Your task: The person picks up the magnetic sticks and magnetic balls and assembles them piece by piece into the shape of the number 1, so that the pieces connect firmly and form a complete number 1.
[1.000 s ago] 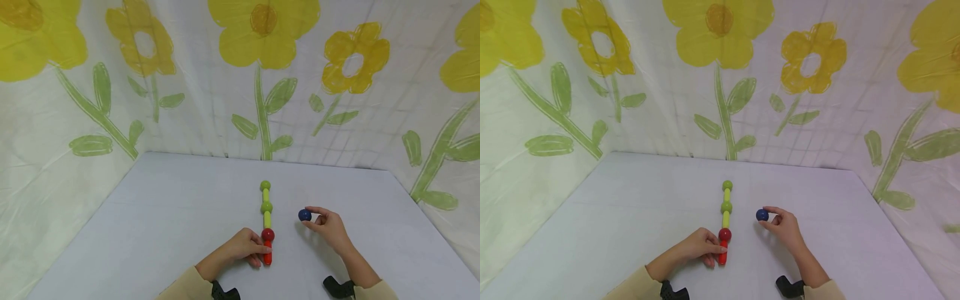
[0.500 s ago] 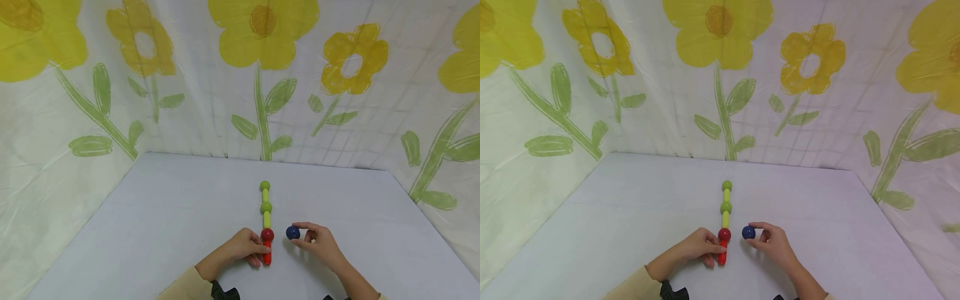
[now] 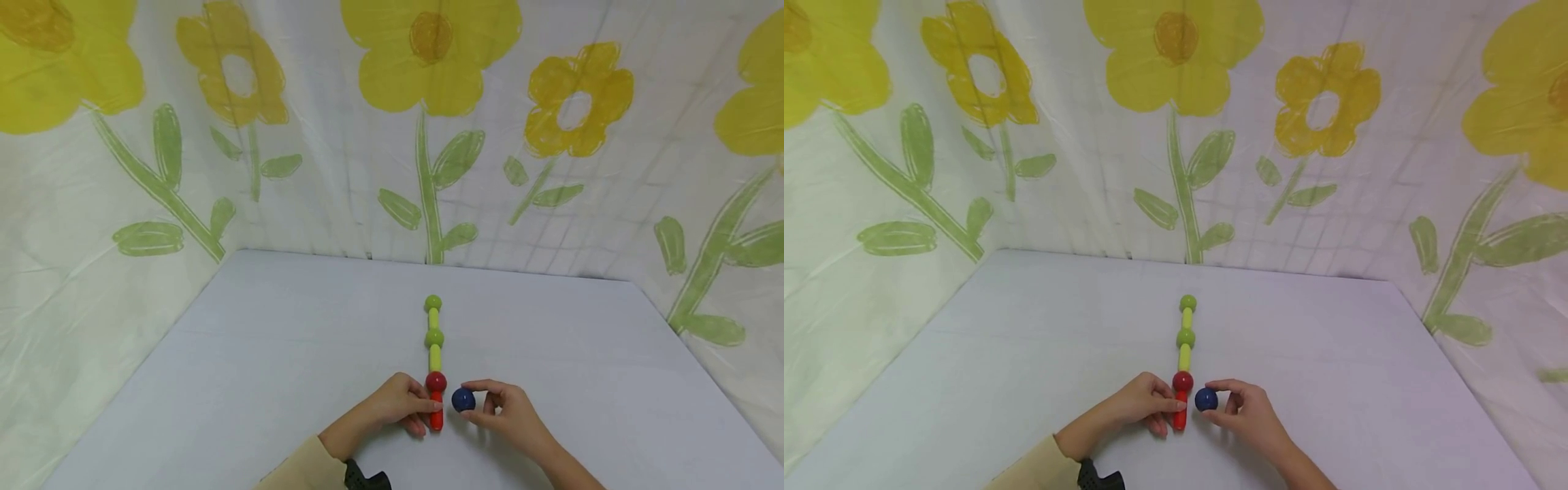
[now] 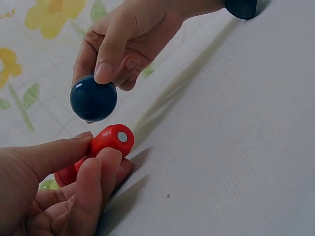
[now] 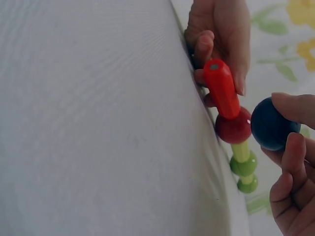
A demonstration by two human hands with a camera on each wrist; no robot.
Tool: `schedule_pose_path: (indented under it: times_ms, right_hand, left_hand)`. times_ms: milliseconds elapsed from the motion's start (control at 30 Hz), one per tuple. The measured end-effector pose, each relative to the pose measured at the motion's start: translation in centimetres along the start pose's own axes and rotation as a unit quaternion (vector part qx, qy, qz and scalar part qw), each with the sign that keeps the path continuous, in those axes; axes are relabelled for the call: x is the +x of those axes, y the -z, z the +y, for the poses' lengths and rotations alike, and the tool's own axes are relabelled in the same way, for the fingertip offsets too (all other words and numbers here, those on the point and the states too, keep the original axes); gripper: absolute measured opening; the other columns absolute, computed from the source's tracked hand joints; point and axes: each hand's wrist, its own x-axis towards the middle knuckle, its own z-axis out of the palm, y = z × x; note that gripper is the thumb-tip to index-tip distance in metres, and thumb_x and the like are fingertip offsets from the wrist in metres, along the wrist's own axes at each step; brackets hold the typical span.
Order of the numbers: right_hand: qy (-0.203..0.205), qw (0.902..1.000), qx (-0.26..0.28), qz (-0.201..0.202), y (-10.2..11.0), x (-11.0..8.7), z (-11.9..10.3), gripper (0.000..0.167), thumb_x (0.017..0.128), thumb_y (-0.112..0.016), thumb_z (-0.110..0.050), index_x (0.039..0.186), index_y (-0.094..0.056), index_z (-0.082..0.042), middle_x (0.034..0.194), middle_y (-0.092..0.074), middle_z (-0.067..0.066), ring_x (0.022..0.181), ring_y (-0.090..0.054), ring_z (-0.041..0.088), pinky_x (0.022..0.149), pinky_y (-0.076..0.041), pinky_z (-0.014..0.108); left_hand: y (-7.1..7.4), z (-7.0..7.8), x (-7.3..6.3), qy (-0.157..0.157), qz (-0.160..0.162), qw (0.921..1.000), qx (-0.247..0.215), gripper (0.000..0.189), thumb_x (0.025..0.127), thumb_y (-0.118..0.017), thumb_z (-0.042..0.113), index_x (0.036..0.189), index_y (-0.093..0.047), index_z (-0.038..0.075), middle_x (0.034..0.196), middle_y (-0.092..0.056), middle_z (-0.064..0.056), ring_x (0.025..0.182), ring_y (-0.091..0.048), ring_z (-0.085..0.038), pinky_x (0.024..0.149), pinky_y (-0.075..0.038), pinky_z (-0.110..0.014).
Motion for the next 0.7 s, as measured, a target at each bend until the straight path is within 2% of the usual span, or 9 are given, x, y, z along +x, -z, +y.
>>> schedule_pose_path:
  times_ms: [433,700]
  right_hand:
    - [-0.024,0.9988,0.020,-0.038,-0.8,-0.2,-0.1,0.040,0.080,-0.081,-0.017,0.113,-0.068,0.002,0.062,-0.051,0.000,0.055,-0.044,0.007,0.048,-0.032,0.020]
    - [-0.007,0.9980,0.025,-0.058,-1.2,-0.5,-0.2,0.038,0.081,-0.080,-0.018,0.111,-0.069,0.002,0.061,-0.049,-0.003,0.055,-0.042,0.003,0.048,-0.031,0.018]
  left_hand:
    - [0.1,-0.1,0.4,-0.017,0.010,0.9998,-0.002,0.016,0.090,-0.070,0.012,0.085,-0.070,-0.003,0.068,-0.069,-0.012,0.047,-0.060,-0.008,0.046,-0.050,-0.022]
    - [0.3,-0.2,0.9,-0.021,0.017,0.9996,0.001,0.017,0.090,-0.071,0.012,0.087,-0.070,-0.004,0.069,-0.069,-0.011,0.048,-0.062,-0.010,0.047,-0.050,-0.022]
